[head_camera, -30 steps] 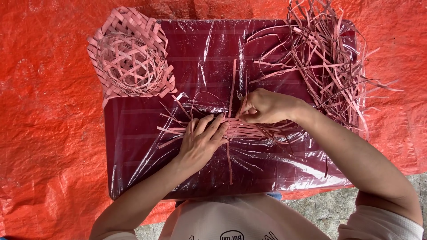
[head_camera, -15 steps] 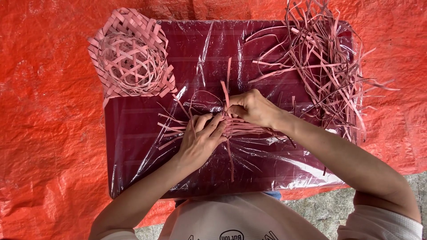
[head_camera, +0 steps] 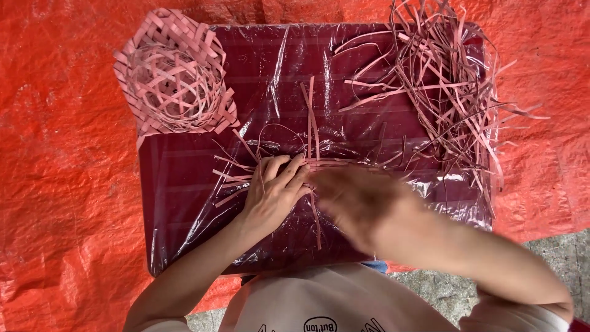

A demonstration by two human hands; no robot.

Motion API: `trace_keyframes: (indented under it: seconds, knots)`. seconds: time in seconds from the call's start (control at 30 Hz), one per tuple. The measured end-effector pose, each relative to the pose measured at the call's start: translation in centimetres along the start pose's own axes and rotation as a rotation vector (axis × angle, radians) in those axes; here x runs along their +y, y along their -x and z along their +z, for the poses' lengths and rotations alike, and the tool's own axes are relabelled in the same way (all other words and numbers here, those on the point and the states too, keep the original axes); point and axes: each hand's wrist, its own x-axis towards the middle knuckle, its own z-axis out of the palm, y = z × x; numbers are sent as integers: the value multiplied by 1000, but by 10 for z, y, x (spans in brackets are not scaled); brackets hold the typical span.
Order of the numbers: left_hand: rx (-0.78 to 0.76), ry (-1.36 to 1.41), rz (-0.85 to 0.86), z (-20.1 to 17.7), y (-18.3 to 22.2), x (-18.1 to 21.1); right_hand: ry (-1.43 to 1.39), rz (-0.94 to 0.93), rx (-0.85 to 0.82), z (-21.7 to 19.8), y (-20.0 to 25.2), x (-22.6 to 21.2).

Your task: Weaving pink plastic strips together on a red plastic crate to form a woven structure.

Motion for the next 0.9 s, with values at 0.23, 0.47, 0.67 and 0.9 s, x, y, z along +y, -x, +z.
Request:
trace_keyframes:
  seconds: [0.23, 0.47, 0.67, 0.9]
  knots:
    - [-1, 14, -33, -7, -3, 3, 430, 253, -178, 107, 42, 28]
    - [-27, 47, -24, -4, -2, 0, 348, 201, 11, 134, 61, 51]
    - [-13, -47, -104, -15, -7, -9, 296, 222, 51, 133, 60, 55]
    - [49, -311, -178, -56, -4, -40, 307, 189, 24, 125, 53, 47]
